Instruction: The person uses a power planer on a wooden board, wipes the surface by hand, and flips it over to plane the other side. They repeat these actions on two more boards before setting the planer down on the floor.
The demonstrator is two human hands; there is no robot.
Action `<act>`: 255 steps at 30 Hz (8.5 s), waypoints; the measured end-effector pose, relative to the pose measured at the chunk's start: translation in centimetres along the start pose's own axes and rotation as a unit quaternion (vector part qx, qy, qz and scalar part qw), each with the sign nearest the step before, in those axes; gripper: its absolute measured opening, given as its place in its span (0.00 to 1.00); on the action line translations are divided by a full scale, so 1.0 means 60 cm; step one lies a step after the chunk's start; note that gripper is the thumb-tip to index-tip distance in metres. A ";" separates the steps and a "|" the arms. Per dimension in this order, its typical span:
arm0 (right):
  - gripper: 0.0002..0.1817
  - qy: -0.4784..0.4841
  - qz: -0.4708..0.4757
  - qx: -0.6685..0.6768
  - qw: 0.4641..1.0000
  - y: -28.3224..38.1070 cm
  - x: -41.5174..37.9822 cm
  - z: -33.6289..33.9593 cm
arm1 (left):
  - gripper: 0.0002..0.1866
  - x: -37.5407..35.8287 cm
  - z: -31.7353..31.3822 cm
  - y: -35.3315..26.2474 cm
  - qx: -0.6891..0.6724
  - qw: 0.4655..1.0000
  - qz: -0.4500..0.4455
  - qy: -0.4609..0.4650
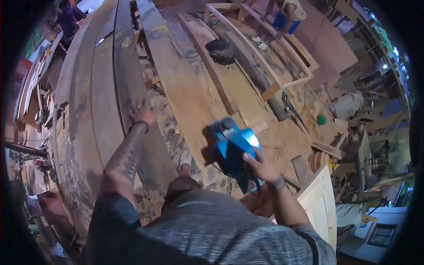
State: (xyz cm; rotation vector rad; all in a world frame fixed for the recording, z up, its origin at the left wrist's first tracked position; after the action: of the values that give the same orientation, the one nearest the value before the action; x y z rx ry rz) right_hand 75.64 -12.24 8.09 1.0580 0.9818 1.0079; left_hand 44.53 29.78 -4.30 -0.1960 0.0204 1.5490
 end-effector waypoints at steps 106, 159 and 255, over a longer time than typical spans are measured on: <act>0.21 -0.259 0.024 0.130 0.957 -1.076 0.140 -0.244 | 0.44 -0.267 0.011 0.038 -0.083 0.920 -0.380 0.041; 0.28 -0.239 0.023 -0.066 0.969 -1.017 0.106 -0.115 | 0.51 -0.134 -0.012 0.027 -0.043 0.936 -0.350 0.024; 0.38 -0.639 -0.378 -0.206 0.638 -1.559 -0.525 0.217 | 0.50 -0.317 0.010 0.036 -0.049 0.966 -0.253 0.018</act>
State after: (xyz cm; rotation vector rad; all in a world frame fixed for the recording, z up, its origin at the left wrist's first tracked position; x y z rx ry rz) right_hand 95.83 -62.21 -75.64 0.5785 -0.0983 -0.3405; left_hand 41.86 11.07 -1.39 -0.2825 -0.0734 1.0374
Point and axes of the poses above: each hand's wrist, its own x-axis towards the middle knuckle, its own z-axis out of the back of the hand, y = z × x, the point moved 10 cm from there along x, towards the middle knuckle, and after that the axes turned 15 degrees about z, right-handed, at the moved point
